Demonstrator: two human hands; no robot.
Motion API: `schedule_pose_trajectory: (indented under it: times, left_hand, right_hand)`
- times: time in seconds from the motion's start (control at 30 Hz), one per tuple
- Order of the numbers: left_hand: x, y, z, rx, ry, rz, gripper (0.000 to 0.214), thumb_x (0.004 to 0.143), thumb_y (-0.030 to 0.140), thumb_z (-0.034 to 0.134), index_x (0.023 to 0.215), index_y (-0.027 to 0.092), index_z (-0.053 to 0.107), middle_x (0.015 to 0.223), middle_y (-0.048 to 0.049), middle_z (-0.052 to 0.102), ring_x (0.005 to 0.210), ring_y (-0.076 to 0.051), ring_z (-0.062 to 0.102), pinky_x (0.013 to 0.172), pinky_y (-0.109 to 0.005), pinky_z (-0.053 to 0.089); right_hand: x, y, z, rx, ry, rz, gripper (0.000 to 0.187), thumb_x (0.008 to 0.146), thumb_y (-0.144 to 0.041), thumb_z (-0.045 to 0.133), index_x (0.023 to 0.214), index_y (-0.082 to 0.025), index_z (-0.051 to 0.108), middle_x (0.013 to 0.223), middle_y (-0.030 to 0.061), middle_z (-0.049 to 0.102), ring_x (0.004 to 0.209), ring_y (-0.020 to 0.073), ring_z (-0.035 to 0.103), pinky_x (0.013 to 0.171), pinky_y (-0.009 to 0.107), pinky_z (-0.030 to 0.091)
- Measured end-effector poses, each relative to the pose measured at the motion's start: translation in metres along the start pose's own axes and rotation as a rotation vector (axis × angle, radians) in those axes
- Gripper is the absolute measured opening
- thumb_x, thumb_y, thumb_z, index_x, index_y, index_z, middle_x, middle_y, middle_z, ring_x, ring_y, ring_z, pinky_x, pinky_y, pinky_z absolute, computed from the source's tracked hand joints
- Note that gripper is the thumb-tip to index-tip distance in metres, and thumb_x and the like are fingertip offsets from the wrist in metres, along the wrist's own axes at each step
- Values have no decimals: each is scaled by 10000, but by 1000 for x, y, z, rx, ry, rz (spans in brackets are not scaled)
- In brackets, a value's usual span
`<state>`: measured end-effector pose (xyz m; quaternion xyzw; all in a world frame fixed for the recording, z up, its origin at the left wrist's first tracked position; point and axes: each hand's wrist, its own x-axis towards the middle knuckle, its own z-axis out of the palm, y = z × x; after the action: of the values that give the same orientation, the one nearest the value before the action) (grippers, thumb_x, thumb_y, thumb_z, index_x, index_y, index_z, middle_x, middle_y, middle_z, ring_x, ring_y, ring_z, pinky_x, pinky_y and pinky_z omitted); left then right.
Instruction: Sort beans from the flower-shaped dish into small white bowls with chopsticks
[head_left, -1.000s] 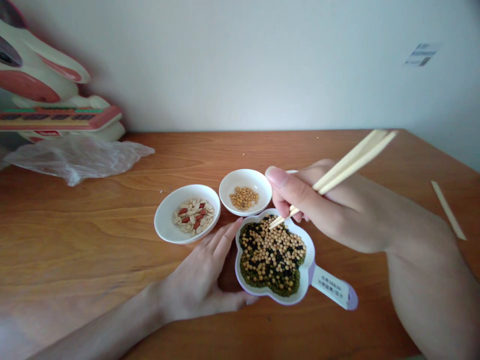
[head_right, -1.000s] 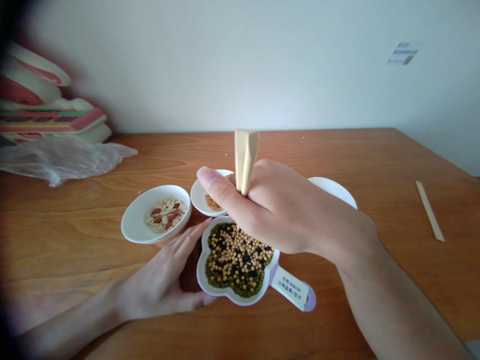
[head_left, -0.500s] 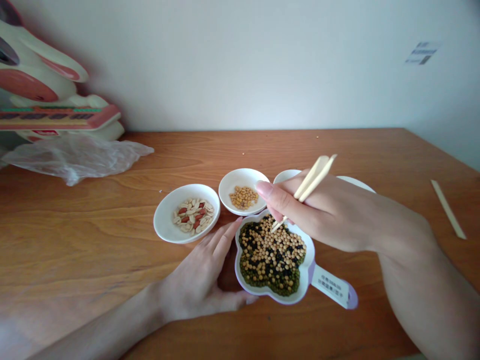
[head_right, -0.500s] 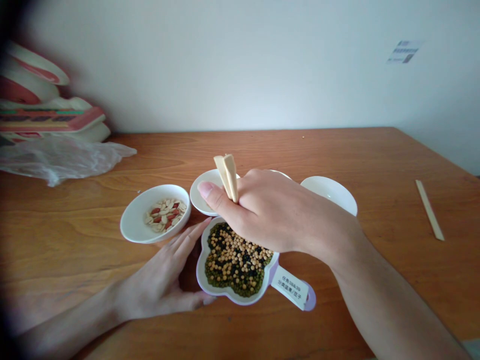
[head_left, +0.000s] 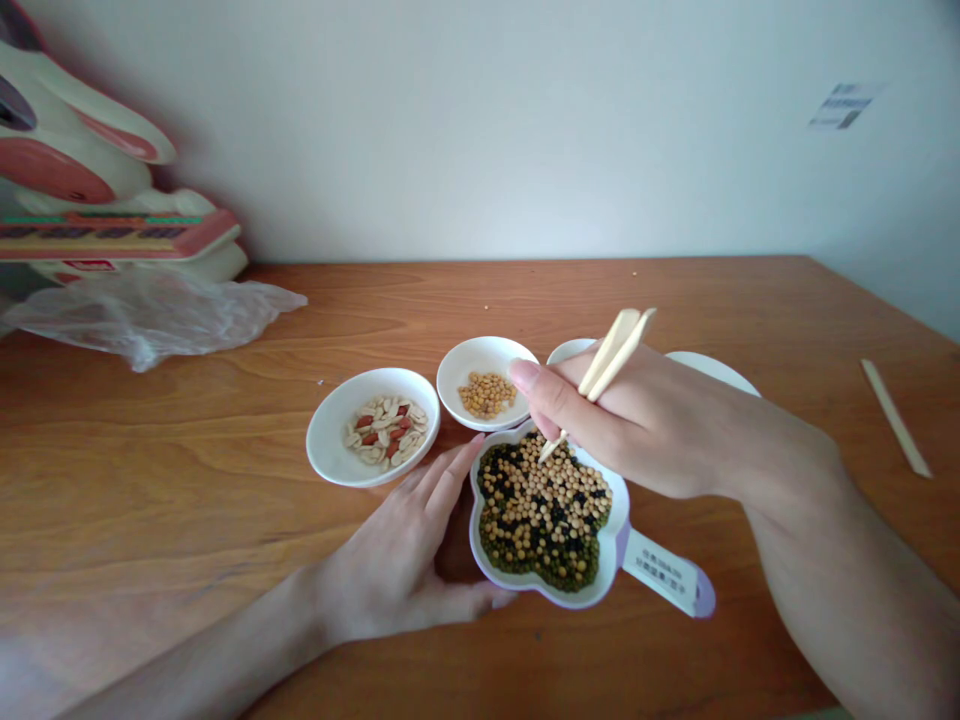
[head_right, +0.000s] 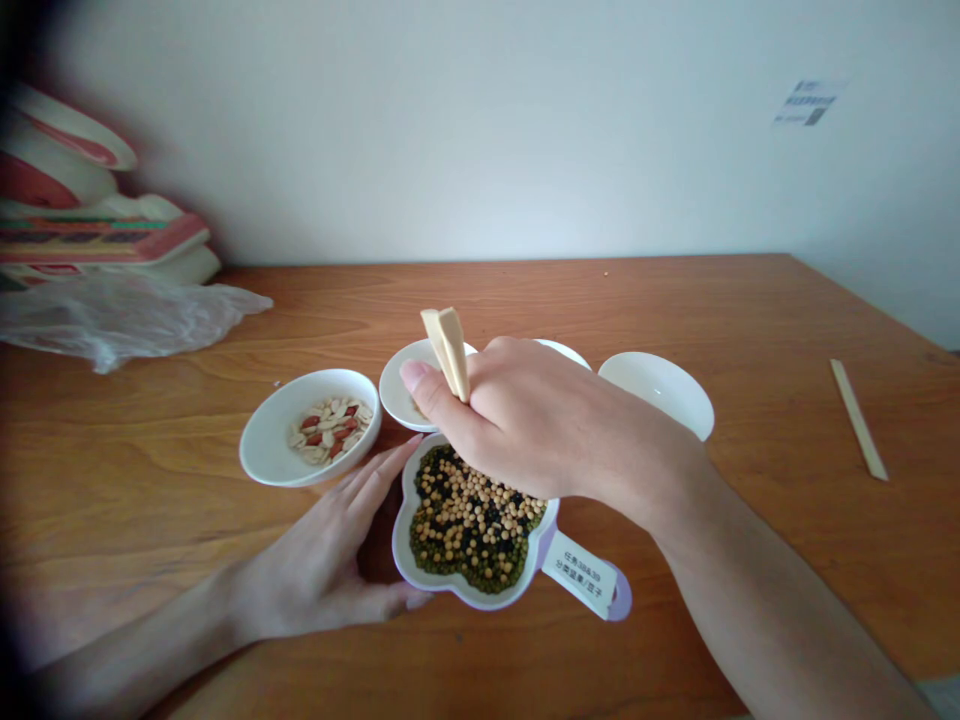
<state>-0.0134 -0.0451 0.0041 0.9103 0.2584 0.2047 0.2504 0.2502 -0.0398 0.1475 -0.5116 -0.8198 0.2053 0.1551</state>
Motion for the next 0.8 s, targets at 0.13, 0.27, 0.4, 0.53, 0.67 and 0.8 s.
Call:
schedule_pose_trajectory:
  times: [0.13,0.27,0.4,0.53,0.67,0.8]
  left_hand:
    - [-1,0,0,0,6,14,1274,868,586,866,1755,258,13,1710,-224,428,1555,-436,488,1298,-614,448]
    - [-1,0,0,12,11,20,1277,874,582,862,1756,258,-3,1711,-225,427,1551,-431,496,1296,-609,452]
    - [-1,0,0,11,11,11,1282,869,575,867,1760,256,3,1719,-222,417,1560,-432,485,1300,-602,449]
    - [0,0,-1,3,2,1,1283,862,568,876,1760,255,15,1708,-222,433,1542,-430,509,1286,-594,469]
    - [0,0,-1,-6,0,2,1281,863,578,873,1757,248,17,1708,-231,426,1550,-429,498,1293,-608,453]
    - [0,-1,0,-20,-8,-3,1281,840,556,897,1756,250,55,1717,-224,413,1564,-430,477,1301,-610,442]
  right_hand:
    - [-1,3,-2,42,19,-15,577,1156,-590,353,773,-220,573,583,-37,512,513,125,435,577,348,235]
    - [-4,6,-3,100,5,2,550,1150,-587,393,785,-220,578,599,-41,528,519,117,464,567,344,248]
    - [-5,8,-6,85,-11,2,577,1143,-599,399,763,-214,600,593,-32,540,527,126,470,572,342,275]
    - [-11,12,-14,136,-18,31,596,1138,-611,394,749,-211,605,631,-20,575,565,132,496,603,328,341]
    - [-22,22,-17,310,-3,20,542,1141,-586,411,853,-214,680,718,-12,633,634,140,557,627,308,400]
    - [-38,46,-5,412,89,-14,516,1147,-527,437,884,-206,744,753,16,670,669,154,604,653,313,440]
